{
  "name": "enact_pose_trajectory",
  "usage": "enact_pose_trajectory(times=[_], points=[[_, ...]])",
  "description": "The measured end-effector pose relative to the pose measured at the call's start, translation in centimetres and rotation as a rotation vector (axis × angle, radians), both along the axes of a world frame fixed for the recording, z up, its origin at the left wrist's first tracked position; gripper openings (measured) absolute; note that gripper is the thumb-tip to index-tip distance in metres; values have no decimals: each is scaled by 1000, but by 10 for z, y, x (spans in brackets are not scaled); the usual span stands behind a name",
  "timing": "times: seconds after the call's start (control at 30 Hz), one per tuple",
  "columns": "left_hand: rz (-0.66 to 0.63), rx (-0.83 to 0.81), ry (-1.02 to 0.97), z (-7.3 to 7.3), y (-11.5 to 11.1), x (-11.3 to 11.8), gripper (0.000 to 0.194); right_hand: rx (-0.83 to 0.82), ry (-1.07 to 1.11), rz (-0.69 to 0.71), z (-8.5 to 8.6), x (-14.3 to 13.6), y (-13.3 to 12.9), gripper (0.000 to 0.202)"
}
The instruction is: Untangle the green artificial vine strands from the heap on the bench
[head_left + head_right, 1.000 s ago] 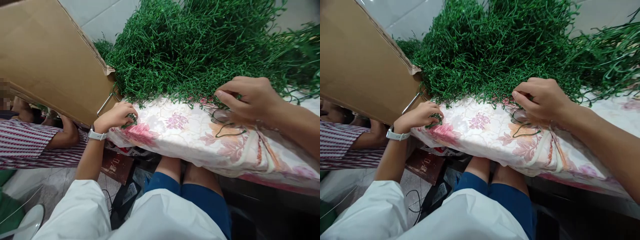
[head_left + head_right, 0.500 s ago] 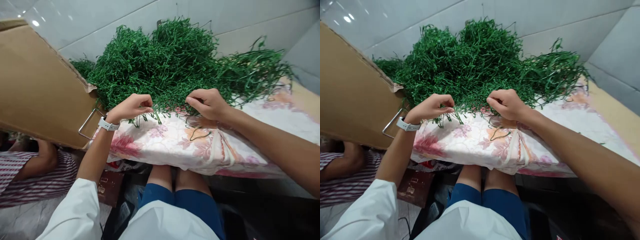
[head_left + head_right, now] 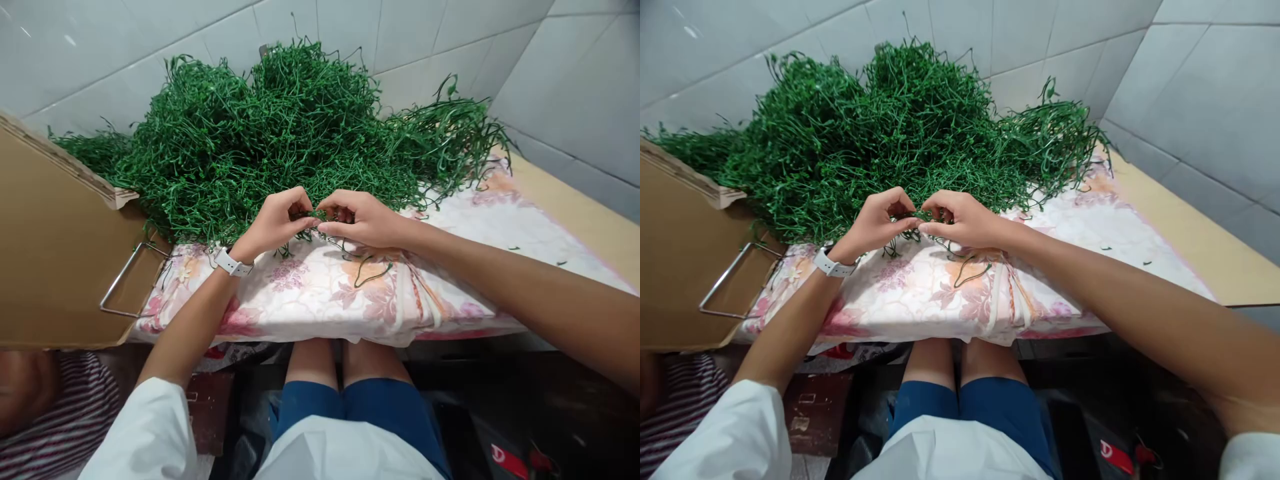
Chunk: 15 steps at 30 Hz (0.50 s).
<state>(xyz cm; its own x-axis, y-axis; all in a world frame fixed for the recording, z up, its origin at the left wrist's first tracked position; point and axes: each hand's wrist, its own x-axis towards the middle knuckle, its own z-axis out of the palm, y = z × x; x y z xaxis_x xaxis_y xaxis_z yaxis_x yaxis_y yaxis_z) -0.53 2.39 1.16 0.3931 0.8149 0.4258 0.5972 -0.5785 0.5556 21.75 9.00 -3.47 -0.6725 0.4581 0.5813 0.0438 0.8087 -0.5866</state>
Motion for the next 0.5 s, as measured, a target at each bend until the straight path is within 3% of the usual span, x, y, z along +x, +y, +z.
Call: enact_pose_trajectory(times=[0.1, 0.23, 0.4, 0.5], points=[[-3, 96, 30, -2, -5, 2, 12, 44, 49, 41, -3, -4, 2, 32], [-20, 180, 46, -2, -9, -1, 15, 40, 101, 55, 0, -5, -1, 35], [-4, 182, 68, -1, -10, -8, 38, 26, 114, 50, 6, -1, -6, 35], [26, 93, 43, 3, -13, -9, 51, 17, 105, 45, 10, 2, -7, 38]])
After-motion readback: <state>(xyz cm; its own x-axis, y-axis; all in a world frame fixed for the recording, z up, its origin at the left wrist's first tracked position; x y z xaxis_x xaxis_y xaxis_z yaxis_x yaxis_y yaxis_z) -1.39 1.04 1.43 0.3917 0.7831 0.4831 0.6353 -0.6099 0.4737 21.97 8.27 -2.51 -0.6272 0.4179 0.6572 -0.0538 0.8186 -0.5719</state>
